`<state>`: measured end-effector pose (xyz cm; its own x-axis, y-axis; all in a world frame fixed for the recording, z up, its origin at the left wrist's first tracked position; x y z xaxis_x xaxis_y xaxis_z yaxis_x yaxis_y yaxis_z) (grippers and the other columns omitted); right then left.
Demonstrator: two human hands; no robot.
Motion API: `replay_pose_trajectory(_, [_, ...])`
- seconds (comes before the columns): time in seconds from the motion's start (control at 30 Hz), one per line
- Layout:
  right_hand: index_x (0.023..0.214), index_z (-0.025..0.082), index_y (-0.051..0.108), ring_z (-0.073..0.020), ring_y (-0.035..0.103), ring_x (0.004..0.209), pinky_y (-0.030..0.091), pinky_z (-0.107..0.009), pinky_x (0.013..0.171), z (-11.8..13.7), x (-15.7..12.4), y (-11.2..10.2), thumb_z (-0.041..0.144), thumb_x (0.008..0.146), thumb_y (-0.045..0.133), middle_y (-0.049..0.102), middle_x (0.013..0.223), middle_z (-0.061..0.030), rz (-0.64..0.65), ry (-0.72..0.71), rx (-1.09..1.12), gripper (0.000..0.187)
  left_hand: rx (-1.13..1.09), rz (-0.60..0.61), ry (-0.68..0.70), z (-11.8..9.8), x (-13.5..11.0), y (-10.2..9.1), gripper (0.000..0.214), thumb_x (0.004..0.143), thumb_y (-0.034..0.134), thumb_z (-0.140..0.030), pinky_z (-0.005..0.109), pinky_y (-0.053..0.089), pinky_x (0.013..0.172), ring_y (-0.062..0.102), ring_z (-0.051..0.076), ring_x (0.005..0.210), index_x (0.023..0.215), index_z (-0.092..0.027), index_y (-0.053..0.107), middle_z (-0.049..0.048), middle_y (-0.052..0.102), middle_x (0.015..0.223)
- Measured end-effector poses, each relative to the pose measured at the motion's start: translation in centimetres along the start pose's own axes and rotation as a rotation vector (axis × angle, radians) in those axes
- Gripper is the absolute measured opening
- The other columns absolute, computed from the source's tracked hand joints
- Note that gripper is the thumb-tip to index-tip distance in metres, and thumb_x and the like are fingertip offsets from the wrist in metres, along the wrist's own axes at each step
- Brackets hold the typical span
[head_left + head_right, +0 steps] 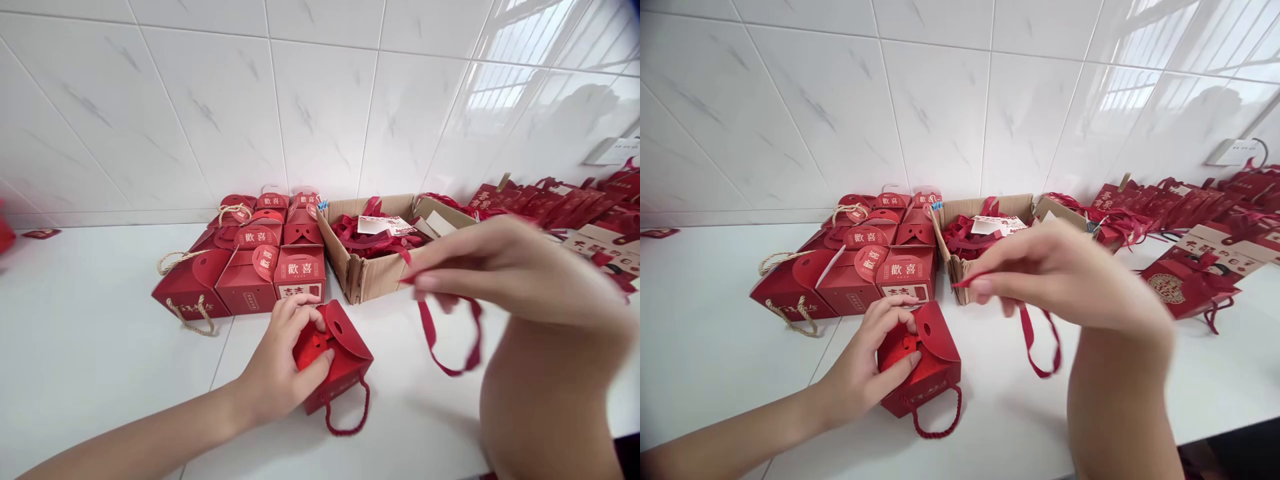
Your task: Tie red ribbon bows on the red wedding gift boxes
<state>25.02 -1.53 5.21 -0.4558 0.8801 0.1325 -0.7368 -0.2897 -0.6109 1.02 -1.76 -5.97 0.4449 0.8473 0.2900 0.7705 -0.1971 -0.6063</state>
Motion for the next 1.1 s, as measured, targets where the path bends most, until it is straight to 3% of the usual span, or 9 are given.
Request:
replay_pose_trajectory(0.1, [0.098, 0.022, 0.071, -0.0125, 0.061, 0.060, 0.050, -0.023, 0.051, -0.6, 2.4, 2.6, 0.034, 0.086, 0.054, 0.068, 0.074, -0.0021, 0.229, 0.039, -0.051, 0.024, 0.008, 0.020, 0.059, 0.6, 0.2, -0.3, 0.015, 0.075, 0.060, -0.022, 0.044, 0.036, 0.099, 0.042, 0.030, 0.117, 0.089, -0.023, 0.055, 0.0096, 0.051, 0.118])
replay_pose_trajectory(0.2, [0.125, 0.024, 0.054, -0.0122, 0.061, 0.056, 0.045, -0.019, 0.041, -1.8, 4.3, 5.2, 0.030, 0.089, 0.048, 0.066, 0.072, -0.0009, 0.452, 0.140, -0.072, 0.037, -0.010, 0.030, 0.092, 1.1, 0.4, -0.5, 0.020, 0.075, 0.061, -0.022, 0.043, 0.036, 0.100, 0.044, 0.029, 0.116, 0.095, -0.022, 0.059, 0.0098, 0.052, 0.117])
replay_pose_trajectory(0.3, [0.130, 0.025, 0.043, -0.0117, 0.060, 0.053, 0.042, -0.016, 0.036, -2.3, 4.7, 6.3, 0.029, 0.089, 0.046, 0.065, 0.070, 0.0002, 0.552, 0.182, -0.096, 0.041, -0.013, 0.010, 0.083, 1.2, 0.6, -0.6, 0.025, 0.075, 0.062, -0.023, 0.043, 0.036, 0.102, 0.044, 0.029, 0.116, 0.100, -0.022, 0.062, 0.0094, 0.053, 0.117])
replay_pose_trajectory(0.6, [0.126, 0.025, 0.039, -0.0080, 0.054, 0.045, 0.042, -0.016, 0.038, -1.6, 4.2, 6.4, 0.030, 0.090, 0.046, 0.065, 0.071, 0.0017, 0.627, 0.187, 0.001, 0.037, -0.058, -0.007, 0.126, 1.2, 0.6, -0.6, 0.026, 0.074, 0.065, -0.026, 0.050, 0.034, 0.104, 0.044, 0.031, 0.116, 0.100, -0.025, 0.068, 0.0088, 0.056, 0.116])
replay_pose_trajectory(0.77, [0.122, 0.022, 0.042, -0.0083, 0.054, 0.045, 0.041, -0.016, 0.039, -1.9, 4.5, 6.5, 0.029, 0.089, 0.047, 0.065, 0.067, 0.0018, 0.581, 0.195, -0.025, 0.033, -0.088, -0.002, 0.104, 1.1, 0.7, -0.7, 0.023, 0.077, 0.063, -0.027, 0.050, 0.033, 0.105, 0.044, 0.030, 0.117, 0.099, -0.027, 0.071, 0.0080, 0.057, 0.117])
replay_pose_trajectory(1.1, [0.120, 0.020, 0.041, -0.0121, 0.058, 0.054, 0.043, -0.019, 0.041, -1.7, 4.7, 7.5, 0.038, 0.089, 0.047, 0.064, 0.070, -0.0002, 0.598, 0.218, -0.003, 0.036, -0.163, 0.007, 0.010, 1.2, 0.9, -0.7, 0.014, 0.082, 0.061, -0.032, 0.047, 0.033, 0.105, 0.045, 0.029, 0.119, 0.079, -0.023, 0.071, 0.0075, 0.057, 0.118])
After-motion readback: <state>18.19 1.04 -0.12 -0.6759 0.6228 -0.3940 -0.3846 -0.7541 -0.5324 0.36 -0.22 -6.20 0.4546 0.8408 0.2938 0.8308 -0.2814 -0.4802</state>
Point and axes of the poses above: each hand's wrist, its own x-axis towards the middle knuckle, its own y-axis out of the palm, z = x × y, the point moved 2 cm from there along x, towards the middle knuckle
